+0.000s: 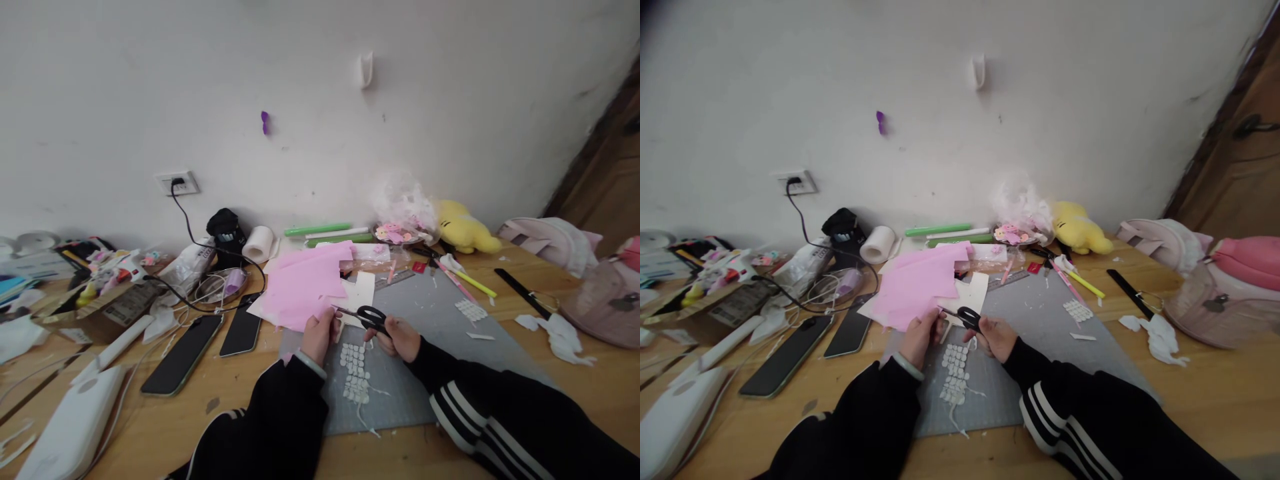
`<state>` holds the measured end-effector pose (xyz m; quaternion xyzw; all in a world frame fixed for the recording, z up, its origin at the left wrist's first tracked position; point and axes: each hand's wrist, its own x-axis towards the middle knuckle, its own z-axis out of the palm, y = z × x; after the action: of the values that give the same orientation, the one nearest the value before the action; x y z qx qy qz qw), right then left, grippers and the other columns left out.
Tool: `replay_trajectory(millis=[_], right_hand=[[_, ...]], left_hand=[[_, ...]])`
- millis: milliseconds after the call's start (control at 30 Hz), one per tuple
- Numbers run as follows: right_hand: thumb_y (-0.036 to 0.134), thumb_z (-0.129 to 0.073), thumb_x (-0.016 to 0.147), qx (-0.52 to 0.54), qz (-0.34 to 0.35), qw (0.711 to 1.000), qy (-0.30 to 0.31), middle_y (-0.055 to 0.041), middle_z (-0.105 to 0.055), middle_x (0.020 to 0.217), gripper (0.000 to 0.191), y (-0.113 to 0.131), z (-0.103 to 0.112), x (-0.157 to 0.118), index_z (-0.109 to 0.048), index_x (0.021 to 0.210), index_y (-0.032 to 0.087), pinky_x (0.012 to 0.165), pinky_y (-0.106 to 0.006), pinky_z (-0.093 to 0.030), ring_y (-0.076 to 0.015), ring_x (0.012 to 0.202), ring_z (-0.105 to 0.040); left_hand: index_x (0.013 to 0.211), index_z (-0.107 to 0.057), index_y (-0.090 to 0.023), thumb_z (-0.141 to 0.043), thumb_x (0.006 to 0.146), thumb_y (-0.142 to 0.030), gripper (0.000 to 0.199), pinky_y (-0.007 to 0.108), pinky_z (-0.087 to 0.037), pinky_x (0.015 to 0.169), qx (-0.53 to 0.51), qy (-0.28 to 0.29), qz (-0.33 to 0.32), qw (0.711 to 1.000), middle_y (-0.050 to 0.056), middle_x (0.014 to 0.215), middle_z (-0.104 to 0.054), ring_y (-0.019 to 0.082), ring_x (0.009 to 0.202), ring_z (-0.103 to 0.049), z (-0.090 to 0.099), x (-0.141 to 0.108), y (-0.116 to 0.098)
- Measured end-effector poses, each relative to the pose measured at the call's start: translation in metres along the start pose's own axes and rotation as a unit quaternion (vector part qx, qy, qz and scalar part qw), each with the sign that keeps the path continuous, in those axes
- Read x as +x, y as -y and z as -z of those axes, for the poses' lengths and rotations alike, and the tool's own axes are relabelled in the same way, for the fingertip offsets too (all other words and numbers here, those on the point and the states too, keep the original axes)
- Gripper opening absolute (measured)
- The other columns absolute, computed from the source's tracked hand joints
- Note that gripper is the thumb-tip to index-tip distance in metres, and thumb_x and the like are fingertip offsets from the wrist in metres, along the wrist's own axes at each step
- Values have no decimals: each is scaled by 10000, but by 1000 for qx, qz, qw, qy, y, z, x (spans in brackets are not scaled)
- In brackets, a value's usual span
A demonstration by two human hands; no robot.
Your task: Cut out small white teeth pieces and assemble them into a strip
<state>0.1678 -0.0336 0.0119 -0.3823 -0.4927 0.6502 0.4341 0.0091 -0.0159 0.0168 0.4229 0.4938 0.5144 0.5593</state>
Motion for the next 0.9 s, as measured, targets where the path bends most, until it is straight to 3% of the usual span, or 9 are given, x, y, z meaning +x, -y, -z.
replay_trajectory(millis=[500, 900], right_hand=[[833, -429, 436, -21, 16, 1000, -2, 111, -208, 280, 703, -2, 2, 2, -549, 478, 142, 292, -216, -83, -17, 253, -148], [742, -477, 550, -32, 15, 999, -14, 117, -212, 279, 632, 4, 0, -2, -587, 520, 120, 294, -219, -75, -22, 255, -145]], left_hand=[[529, -505, -164, -491, 635, -388, 248, 193, -211, 335, -3, -3, 2, 1000, -74, 348, -400, 54, 298, -317, 0, -1, 0], [524, -501, -169, -494, 631, -395, 250, 192, -206, 331, 3, 2, 6, 1000, -79, 342, -392, 53, 291, -306, 0, 0, 0]])
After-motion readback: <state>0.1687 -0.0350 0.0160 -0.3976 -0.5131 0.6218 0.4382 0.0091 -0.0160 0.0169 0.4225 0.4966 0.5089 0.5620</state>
